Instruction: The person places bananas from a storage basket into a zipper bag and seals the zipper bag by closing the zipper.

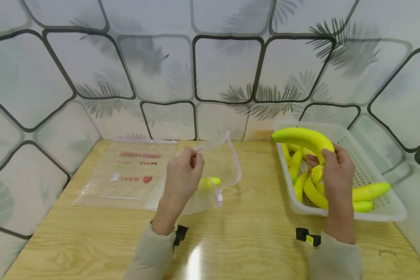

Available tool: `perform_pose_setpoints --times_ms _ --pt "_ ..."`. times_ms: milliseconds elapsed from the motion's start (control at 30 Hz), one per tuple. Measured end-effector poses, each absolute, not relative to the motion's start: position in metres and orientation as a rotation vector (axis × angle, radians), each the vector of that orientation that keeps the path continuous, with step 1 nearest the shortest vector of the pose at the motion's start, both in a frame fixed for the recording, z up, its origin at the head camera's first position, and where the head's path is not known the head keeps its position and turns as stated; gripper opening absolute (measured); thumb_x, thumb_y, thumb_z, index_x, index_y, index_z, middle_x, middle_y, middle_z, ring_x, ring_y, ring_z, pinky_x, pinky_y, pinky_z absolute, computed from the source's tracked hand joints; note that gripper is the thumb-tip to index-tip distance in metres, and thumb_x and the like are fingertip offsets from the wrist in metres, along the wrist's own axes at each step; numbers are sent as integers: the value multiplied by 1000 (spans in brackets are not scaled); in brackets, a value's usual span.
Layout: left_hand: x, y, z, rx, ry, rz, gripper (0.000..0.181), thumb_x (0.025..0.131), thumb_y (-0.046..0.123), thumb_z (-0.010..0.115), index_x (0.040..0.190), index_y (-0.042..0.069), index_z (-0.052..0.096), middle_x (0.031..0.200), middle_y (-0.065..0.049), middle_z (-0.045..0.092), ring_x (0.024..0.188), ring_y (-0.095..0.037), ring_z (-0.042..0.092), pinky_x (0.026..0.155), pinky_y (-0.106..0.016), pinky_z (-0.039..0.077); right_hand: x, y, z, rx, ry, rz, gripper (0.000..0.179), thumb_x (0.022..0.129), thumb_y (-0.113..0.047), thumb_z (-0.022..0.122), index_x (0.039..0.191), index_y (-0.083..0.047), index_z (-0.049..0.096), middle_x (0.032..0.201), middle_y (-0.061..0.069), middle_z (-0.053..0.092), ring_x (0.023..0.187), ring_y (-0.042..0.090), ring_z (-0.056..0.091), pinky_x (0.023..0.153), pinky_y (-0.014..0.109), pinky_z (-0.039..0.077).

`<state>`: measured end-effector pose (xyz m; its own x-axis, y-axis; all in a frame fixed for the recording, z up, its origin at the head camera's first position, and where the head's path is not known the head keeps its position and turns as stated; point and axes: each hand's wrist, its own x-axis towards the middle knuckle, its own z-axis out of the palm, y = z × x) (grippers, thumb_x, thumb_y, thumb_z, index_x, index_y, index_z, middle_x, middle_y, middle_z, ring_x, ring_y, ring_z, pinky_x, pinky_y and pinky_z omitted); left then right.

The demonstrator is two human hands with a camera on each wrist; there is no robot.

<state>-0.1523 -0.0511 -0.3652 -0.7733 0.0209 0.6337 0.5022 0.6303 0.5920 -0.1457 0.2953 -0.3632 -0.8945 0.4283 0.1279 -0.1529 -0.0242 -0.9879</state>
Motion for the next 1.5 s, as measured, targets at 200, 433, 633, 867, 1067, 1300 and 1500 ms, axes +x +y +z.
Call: perform_pose_setpoints --times_ms 200,433,633,867,1067,1300,1500 --pt "-154 -52 -364 -408 -2249 -1048 18 96 3 55 78 1 59 53 -1 45 40 -5 30 38 -21 26 -145 281 -358 36 -1789 2174 25 104 -17 51 126 -3 52 119 7 52 85 16 73 77 25 58" --pt "-154 -52 -364 -411 -2245 -1050 19 96 4 55 78 1 60 54 -2 46 40 -5 30 38 -20 27 -144 272 -357 202 -1913 2238 24 105 -18 49 125 -6 52 116 5 58 94 14 72 82 26 58" --pt "-153 -51 -363 -411 -2253 -1059 19 96 4 54 78 0 60 54 -2 46 40 -5 31 38 -20 27 -143 261 -357 274 -2028 2229 29 106 -23 49 129 -7 51 117 3 60 103 12 68 88 25 56" --pt "-152 -51 -365 -420 -2262 -1055 20 97 4 55 78 0 59 55 -2 46 41 -6 32 38 -20 28 -143 240 -359 402 -2188 2170 33 108 -26 43 136 -8 45 128 5 46 114 13 61 92 27 55" --pt "-151 -51 -364 -419 -2261 -1053 21 97 4 55 77 1 56 55 -2 45 41 -7 31 38 -19 27 -146 225 -361 457 -2341 2065 42 109 -29 38 142 -3 38 133 8 41 121 15 51 95 25 52" --pt "-152 -52 -365 -424 -2240 -1031 22 97 3 54 75 2 55 55 -1 42 41 -6 30 39 -20 26 -148 219 -365 448 -2419 1949 44 109 -25 37 143 2 34 134 14 41 121 15 48 94 24 52" --pt "-151 -53 -365 -415 -2249 -1030 22 97 3 53 75 2 54 54 0 40 40 -5 29 39 -20 25 -150 211 -368 423 -2463 1929 43 109 -24 37 143 2 34 137 18 41 127 28 47 94 28 53"
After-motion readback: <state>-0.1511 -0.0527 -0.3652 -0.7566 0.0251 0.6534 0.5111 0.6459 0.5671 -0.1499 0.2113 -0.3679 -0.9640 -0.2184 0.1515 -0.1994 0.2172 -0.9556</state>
